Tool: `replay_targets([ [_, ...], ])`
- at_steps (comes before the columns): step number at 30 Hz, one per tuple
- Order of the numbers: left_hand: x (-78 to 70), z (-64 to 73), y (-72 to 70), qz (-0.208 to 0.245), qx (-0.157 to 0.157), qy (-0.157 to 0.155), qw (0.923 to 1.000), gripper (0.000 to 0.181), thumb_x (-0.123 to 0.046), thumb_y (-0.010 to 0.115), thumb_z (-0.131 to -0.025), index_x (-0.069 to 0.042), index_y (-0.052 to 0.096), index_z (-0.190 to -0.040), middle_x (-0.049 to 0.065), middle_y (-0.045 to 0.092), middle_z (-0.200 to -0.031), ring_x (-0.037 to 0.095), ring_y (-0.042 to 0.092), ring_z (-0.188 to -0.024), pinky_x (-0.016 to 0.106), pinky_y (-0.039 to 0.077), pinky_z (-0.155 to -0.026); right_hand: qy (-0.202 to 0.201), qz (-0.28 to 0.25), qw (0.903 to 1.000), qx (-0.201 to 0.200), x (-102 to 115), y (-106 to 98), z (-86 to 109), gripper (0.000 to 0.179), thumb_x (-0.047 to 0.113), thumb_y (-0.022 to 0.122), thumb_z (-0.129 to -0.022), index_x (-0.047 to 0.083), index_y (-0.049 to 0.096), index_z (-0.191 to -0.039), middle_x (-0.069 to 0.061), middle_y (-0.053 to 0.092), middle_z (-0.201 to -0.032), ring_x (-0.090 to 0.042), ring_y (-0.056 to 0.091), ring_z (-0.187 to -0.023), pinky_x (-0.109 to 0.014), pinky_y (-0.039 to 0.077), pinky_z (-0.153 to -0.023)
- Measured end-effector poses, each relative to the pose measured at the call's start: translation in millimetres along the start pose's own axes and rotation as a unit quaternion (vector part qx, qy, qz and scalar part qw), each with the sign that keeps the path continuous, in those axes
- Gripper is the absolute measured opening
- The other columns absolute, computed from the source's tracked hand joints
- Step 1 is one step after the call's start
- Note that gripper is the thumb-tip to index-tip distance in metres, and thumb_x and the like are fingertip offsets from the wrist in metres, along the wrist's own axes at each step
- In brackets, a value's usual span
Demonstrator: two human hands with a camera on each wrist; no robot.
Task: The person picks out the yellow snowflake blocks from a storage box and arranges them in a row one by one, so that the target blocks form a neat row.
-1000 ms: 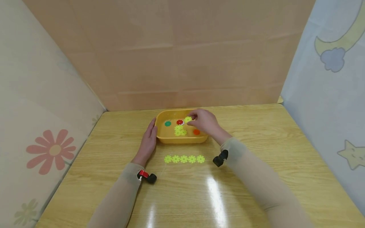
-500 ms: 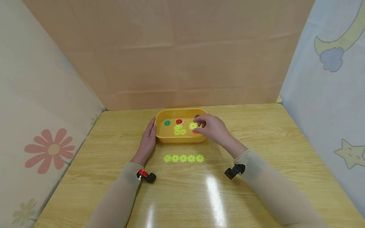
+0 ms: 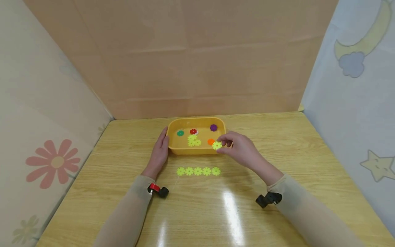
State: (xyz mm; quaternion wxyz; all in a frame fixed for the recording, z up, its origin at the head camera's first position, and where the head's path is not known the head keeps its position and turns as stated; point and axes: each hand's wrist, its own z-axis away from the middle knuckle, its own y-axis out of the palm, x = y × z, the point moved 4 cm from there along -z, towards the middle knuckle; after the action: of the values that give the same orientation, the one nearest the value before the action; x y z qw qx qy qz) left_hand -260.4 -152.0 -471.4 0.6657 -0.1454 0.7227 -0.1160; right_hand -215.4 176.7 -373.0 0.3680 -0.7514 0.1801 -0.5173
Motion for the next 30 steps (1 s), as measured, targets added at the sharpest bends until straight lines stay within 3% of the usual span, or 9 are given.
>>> replay_targets([
  [15, -1.6, 1.1, -0.6, -0.007, -0.002, -0.001, 1.0, 0.06, -0.046, 0.032, -0.122, -0.03, 0.021, -0.179, -0.005, 0.024, -0.182, 0.02, 0.02, -0.167, 0.047, 0.02, -0.136, -0.003, -0.028, 0.9994, 0.02, -13, 5, 32.6, 0.03, 0.023, 0.09, -0.096, 0.01, 0.079, -0.121, 0.0, 0.071, -0.103, -0.019, 0.062, -0.096, -0.028, 0.056, -0.082],
  [24, -0.6, 0.2, -1.1, -0.01, -0.002, 0.009, 0.9999, 0.061, -0.043, 0.032, -0.122, -0.024, 0.022, -0.179, -0.004, 0.024, -0.182, 0.021, 0.021, -0.167, 0.048, 0.02, -0.136, 0.006, -0.037, 0.9982, 0.048, -27, 16, 41.3, 0.03, 0.017, 0.093, -0.092, 0.009, 0.078, -0.117, 0.0, 0.07, -0.101, -0.021, 0.063, -0.095, -0.027, 0.056, -0.081],
  [30, -0.8, 0.1, -0.8, -0.009, -0.004, 0.007, 0.9999, 0.059, -0.043, 0.032, -0.122, -0.028, 0.023, -0.179, -0.004, 0.024, -0.182, 0.02, 0.02, -0.167, 0.046, 0.019, -0.136, 0.006, -0.036, 0.9976, 0.059, -33, 23, 44.3, 0.031, 0.018, 0.093, -0.092, 0.009, 0.077, -0.117, 0.002, 0.07, -0.101, -0.019, 0.063, -0.094, -0.027, 0.056, -0.08],
])
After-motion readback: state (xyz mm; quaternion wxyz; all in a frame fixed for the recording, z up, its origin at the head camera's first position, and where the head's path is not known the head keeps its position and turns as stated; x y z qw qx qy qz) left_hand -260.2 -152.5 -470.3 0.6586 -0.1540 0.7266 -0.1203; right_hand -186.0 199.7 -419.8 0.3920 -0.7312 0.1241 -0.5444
